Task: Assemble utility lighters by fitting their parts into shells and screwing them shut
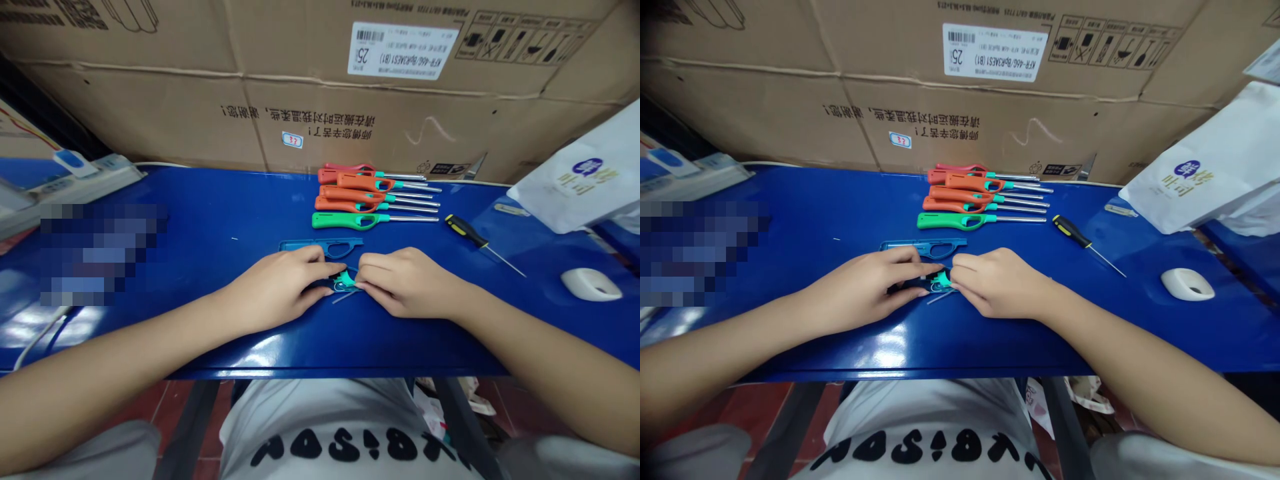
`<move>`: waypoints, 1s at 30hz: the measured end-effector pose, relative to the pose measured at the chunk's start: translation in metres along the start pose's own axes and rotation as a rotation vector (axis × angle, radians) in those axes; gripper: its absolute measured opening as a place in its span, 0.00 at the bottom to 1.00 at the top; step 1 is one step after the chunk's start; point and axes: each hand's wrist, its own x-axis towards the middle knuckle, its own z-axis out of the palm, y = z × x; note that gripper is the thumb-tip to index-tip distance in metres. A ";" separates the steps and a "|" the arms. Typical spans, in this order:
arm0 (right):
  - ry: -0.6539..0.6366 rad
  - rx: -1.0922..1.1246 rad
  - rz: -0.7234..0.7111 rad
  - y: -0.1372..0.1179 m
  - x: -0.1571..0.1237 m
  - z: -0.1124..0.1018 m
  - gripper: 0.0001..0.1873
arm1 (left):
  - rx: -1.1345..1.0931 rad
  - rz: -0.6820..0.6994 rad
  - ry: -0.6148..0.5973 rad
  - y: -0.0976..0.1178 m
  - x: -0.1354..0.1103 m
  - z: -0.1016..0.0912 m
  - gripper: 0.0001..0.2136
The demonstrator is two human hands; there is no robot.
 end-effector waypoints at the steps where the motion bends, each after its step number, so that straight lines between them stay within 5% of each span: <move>1: 0.005 0.006 0.001 0.000 0.000 0.000 0.16 | 0.001 0.001 0.001 0.000 0.000 0.000 0.19; 19: -0.037 0.036 0.023 -0.002 0.002 -0.005 0.14 | -0.019 0.019 0.009 -0.003 0.001 0.002 0.18; 24: -0.067 0.032 0.027 -0.005 0.002 -0.007 0.14 | 0.169 0.071 -0.021 0.002 0.001 -0.001 0.17; 30: 0.051 0.256 0.155 -0.003 -0.001 -0.014 0.10 | 0.423 0.125 -0.070 0.006 0.002 -0.001 0.19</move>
